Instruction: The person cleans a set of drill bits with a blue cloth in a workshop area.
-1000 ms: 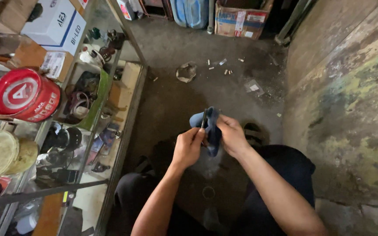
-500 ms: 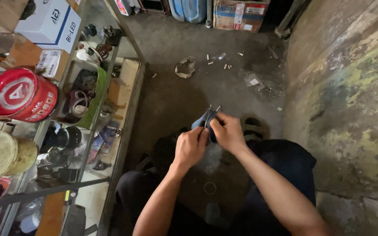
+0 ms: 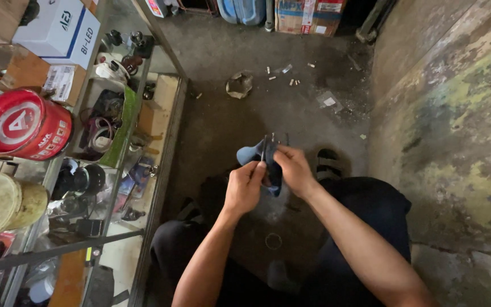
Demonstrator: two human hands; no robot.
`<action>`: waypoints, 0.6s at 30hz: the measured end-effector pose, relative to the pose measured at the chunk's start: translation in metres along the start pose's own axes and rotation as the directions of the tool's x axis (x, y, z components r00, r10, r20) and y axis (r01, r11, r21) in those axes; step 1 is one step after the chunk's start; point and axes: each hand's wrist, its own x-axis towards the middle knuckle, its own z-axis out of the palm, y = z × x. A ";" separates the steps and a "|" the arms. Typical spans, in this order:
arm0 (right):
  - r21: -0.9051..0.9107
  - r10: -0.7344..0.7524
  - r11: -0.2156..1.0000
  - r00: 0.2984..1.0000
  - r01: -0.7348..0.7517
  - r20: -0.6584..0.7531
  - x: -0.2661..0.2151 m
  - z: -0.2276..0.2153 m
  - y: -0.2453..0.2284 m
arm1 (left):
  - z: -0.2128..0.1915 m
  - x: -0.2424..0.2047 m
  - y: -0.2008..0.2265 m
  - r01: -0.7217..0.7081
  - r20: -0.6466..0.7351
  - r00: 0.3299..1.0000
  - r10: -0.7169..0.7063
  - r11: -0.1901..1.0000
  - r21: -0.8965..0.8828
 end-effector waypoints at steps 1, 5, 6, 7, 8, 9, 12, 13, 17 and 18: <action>-0.093 -0.085 0.992 0.996 0.087 0.028 0.003 -0.005 0.010 | -0.001 0.000 0.003 -0.010 -0.007 1.000 0.010 1.000 -0.012; -0.080 0.032 0.997 0.995 -0.024 0.098 -0.001 0.003 -0.010 | -0.003 -0.003 0.011 0.004 -0.003 1.000 -0.004 1.000 0.013; -0.078 0.035 0.997 0.995 -0.028 0.098 0.000 0.000 -0.009 | -0.002 -0.003 0.003 0.008 -0.003 1.000 -0.008 1.000 0.014; -0.074 0.066 0.996 0.988 -0.056 0.141 0.002 -0.004 -0.009 | -0.002 -0.002 -0.005 0.019 0.021 1.000 -0.018 1.000 -0.013; -0.071 0.096 0.994 0.978 -0.085 0.183 0.003 -0.007 -0.009 | -0.001 0.000 -0.013 0.031 0.045 0.999 -0.029 0.999 -0.038; -0.070 0.096 0.994 0.979 -0.085 0.182 0.002 -0.006 -0.013 | 0.001 0.002 -0.031 0.031 0.046 0.999 -0.029 0.999 -0.037; 0.069 0.187 0.975 0.948 -0.211 0.258 -0.001 -0.008 -0.011 | 0.003 0.005 -0.067 0.090 0.252 0.967 0.021 0.903 -0.420; 0.157 0.138 0.969 0.945 -0.191 0.296 0.000 -0.014 -0.001 | 0.002 0.006 -0.067 0.174 0.318 0.948 -0.012 0.856 -0.487; 0.419 0.042 0.883 0.925 -0.211 0.377 -0.001 -0.012 0.001 | -0.002 0.004 -0.044 0.328 0.436 0.900 0.003 0.654 -0.681; 0.421 0.045 0.882 0.925 -0.214 0.377 -0.003 -0.011 0.004 | -0.002 0.003 -0.045 0.332 0.437 0.899 -0.001 0.653 -0.681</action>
